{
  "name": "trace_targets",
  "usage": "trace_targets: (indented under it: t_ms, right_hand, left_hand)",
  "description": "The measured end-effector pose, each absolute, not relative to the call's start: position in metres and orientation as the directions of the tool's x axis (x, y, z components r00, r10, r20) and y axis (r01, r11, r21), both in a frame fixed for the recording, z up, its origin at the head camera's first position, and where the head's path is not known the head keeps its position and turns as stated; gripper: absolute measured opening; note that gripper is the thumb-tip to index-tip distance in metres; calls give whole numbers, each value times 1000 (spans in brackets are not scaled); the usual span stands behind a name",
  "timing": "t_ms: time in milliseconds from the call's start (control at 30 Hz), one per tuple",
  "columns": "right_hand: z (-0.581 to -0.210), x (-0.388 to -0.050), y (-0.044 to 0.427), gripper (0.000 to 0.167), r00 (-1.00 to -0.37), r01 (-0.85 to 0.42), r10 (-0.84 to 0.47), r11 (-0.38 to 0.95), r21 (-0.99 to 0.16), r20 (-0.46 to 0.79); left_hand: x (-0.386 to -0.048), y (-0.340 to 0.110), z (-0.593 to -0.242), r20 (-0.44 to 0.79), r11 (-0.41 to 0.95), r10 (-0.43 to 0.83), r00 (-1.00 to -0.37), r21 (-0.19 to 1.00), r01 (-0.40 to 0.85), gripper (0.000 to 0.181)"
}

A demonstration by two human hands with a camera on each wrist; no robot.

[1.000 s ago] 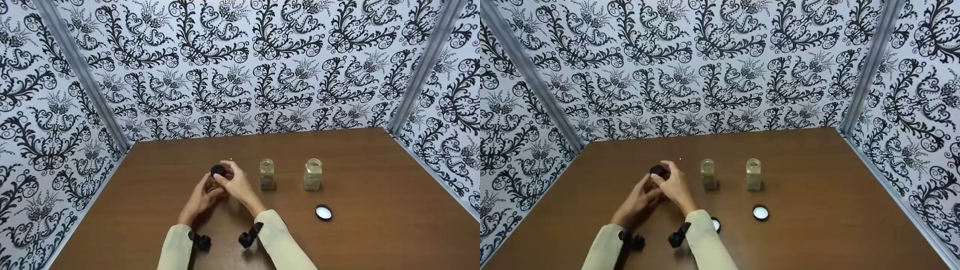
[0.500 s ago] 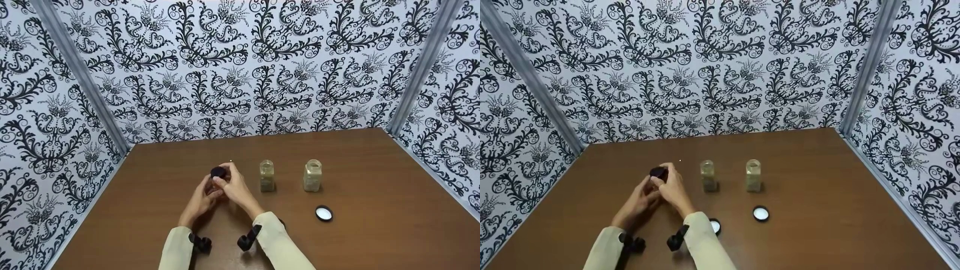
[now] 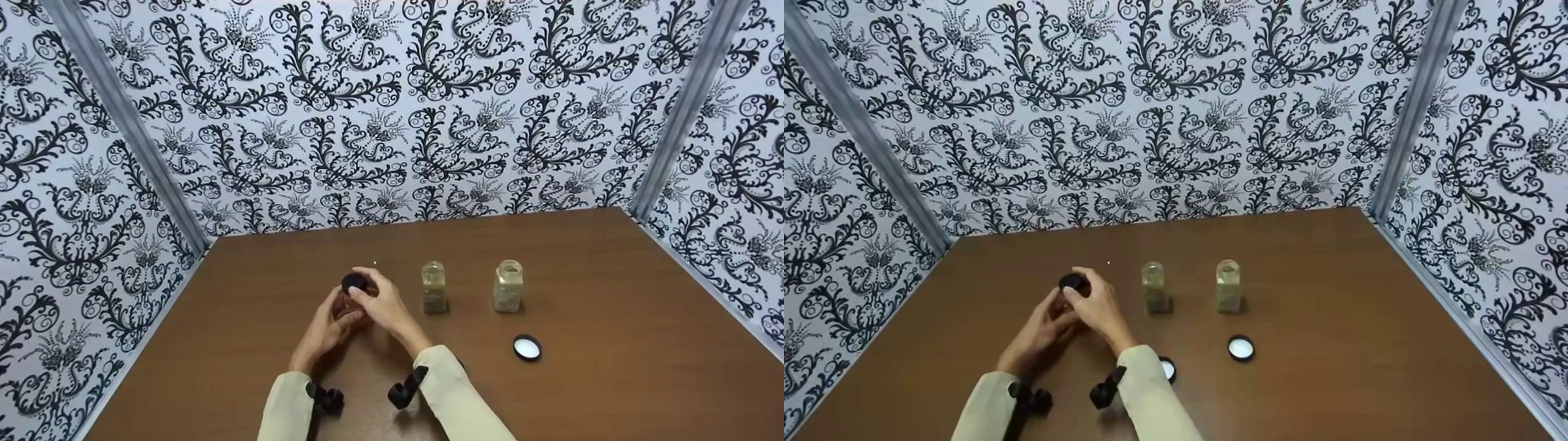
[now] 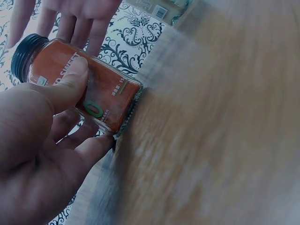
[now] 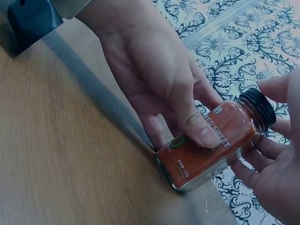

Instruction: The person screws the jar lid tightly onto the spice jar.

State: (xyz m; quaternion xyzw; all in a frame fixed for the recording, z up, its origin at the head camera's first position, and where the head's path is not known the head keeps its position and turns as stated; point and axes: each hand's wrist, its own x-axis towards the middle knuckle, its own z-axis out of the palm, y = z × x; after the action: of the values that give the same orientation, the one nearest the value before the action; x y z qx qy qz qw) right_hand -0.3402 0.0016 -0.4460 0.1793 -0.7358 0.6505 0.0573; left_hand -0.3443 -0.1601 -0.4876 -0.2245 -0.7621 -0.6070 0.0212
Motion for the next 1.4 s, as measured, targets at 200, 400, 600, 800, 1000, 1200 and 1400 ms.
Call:
trace_targets:
  t_ms: [200, 400, 600, 800, 1000, 1200, 1400]
  right_hand:
    - [-448, -342, 2, 36, -918, -372, -180, 84, -924, 353]
    - [-453, -343, 1, 34, -903, -419, -148, 101, -902, 403]
    - [-450, -341, 2, 40, -911, -389, -164, 40, -920, 378]
    - [-447, -340, 4, 41, -932, -333, -191, 109, -937, 309]
    - [-451, -341, 3, 36, -931, -338, -180, 99, -936, 317]
    - [-445, -338, -1, 33, -927, -348, -162, 38, -937, 338]
    - [-420, -318, 1, 34, -929, -345, -150, 29, -938, 337]
  left_hand:
    - [-344, -160, -487, 305, 159, 311, -900, 917, 366, 56]
    - [-342, -158, -486, 274, 187, 321, -906, 920, 345, 58]
    - [-341, -159, -485, 271, 209, 304, -913, 916, 341, 57]
    - [-342, -159, -486, 269, 184, 301, -915, 925, 333, 57]
    - [-342, -159, -489, 269, 185, 303, -914, 924, 333, 58]
    - [-342, -160, -487, 276, 193, 307, -911, 919, 344, 59]
    - [-342, -161, -485, 266, 228, 306, -914, 912, 341, 59]
